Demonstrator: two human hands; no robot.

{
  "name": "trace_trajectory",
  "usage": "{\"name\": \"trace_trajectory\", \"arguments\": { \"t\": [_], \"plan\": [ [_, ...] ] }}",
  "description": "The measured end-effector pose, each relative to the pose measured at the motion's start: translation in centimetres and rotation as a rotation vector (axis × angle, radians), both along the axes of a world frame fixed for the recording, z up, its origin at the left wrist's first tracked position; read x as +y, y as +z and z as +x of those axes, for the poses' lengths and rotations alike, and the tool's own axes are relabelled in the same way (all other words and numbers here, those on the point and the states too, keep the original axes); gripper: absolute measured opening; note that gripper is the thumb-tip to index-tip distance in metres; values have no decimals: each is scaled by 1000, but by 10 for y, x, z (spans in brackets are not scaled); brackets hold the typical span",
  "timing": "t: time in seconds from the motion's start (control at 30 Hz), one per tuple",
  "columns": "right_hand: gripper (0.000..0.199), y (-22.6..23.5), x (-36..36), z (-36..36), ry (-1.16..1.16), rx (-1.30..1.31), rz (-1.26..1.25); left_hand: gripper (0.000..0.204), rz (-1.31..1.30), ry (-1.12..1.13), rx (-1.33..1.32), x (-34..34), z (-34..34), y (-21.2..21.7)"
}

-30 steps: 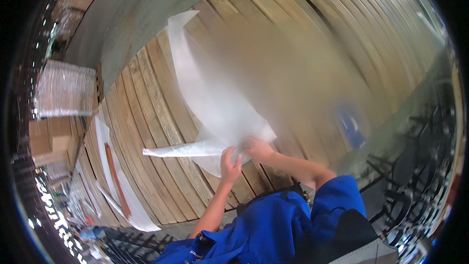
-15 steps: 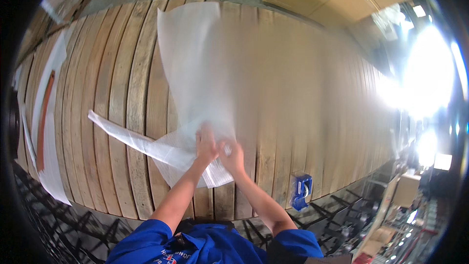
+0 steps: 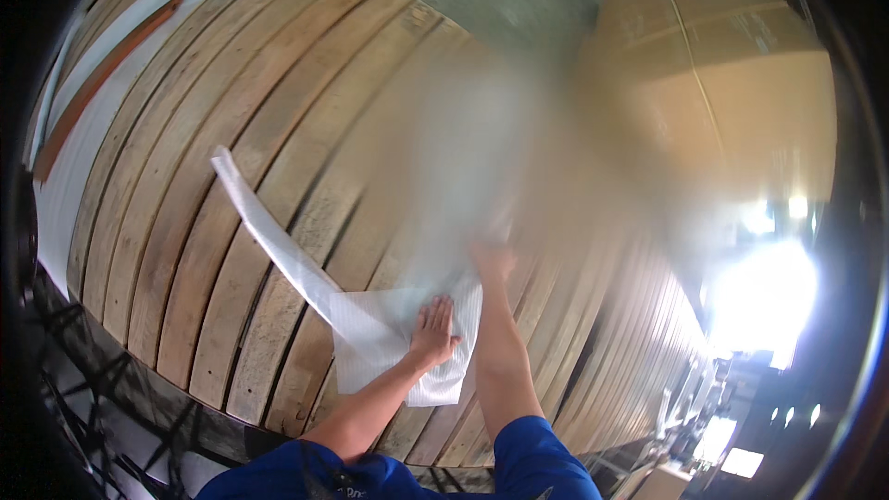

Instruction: The person wraps long wooden planks in white protective film on a wooden pallet. They fold the film around each plank and secure it with a handheld tape dispenser, then place the wrapped plank aside and repeat the process.

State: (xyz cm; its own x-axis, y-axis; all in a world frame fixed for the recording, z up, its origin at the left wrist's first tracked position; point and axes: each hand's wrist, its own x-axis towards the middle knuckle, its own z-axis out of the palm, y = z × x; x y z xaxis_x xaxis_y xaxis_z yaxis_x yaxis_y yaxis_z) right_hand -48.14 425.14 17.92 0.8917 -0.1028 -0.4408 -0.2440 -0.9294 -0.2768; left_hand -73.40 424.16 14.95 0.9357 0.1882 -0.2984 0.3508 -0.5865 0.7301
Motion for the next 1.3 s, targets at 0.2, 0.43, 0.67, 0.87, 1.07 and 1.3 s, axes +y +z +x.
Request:
{"name": "trace_trajectory", "arguments": {
  "t": [0.2, 0.43, 0.67, 0.87, 1.07, 1.3],
  "plan": [
    [99, 84, 63, -74, -78, -324, -40, 83, -445, 31, -96, 45, -11, 20],
    [86, 196, 53, -216, -66, -835, 174, 61, -1662, 91, -336, 113, -25, 99],
    [26, 278, -40, -252, 52, -778, 892, 56, -1260, -84, -454, 144, -41, 250],
    [26, 342, 6, -157, 307, -346, 1107, 57, -1259, -60, -450, 129, -101, 275],
    [31, 405, 100, -137, 443, 26, 1714, 55, -1254, -9, -564, 126, -141, 306],
    [37, 488, 16, -189, 148, -380, 1733, 60, -1007, 66, -395, 113, -182, 305]
  ]
}}
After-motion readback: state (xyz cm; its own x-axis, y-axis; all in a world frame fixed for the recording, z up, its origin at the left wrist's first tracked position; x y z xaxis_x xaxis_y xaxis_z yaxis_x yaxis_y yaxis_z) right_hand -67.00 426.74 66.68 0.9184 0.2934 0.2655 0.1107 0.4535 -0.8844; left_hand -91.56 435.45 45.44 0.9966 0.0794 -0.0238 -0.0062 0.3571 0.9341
